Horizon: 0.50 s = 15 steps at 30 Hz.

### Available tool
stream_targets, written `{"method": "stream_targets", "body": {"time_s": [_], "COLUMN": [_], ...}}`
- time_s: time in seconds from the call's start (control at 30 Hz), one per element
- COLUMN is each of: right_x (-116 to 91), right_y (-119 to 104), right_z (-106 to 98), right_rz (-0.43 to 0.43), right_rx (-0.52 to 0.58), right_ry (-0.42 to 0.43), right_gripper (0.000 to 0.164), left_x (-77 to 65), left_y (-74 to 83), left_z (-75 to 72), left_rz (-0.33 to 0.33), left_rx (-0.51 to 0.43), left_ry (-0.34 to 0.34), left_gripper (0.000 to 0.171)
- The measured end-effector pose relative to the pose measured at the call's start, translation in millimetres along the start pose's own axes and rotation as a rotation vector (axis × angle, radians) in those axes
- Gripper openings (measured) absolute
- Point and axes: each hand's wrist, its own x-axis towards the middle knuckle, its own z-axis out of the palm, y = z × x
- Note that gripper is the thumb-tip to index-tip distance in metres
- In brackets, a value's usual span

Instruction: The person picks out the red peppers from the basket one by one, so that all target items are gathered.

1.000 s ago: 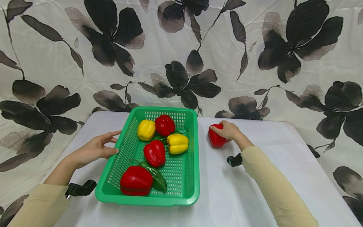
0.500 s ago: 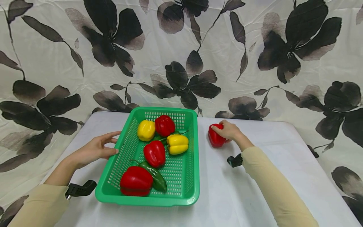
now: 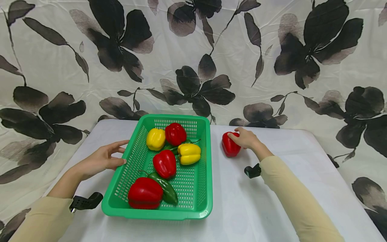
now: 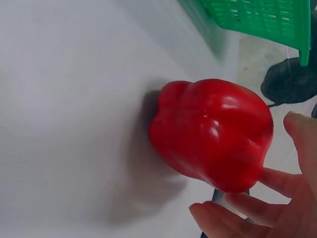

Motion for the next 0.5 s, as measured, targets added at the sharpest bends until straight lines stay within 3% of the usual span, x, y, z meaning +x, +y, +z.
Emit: {"method": "stream_targets", "body": {"time_s": [0.17,0.5], "right_x": [-3.3,-7.6], "right_y": [-1.2,-4.5], "right_z": [-6.0,-14.9], "right_rz": [-0.058,-0.161], "right_rx": [-0.067,-0.100], "right_ry": [0.052,0.131], "right_gripper": [0.059,0.052], "left_x": [-0.3,0.3], "left_y": [0.0,-1.7], "left_z": [0.0,-0.4], "left_rz": [0.001,0.006], "left_rx": [-0.002,-0.006], "left_ry": [-0.001,-0.006], "left_gripper": [0.072,0.073]}}
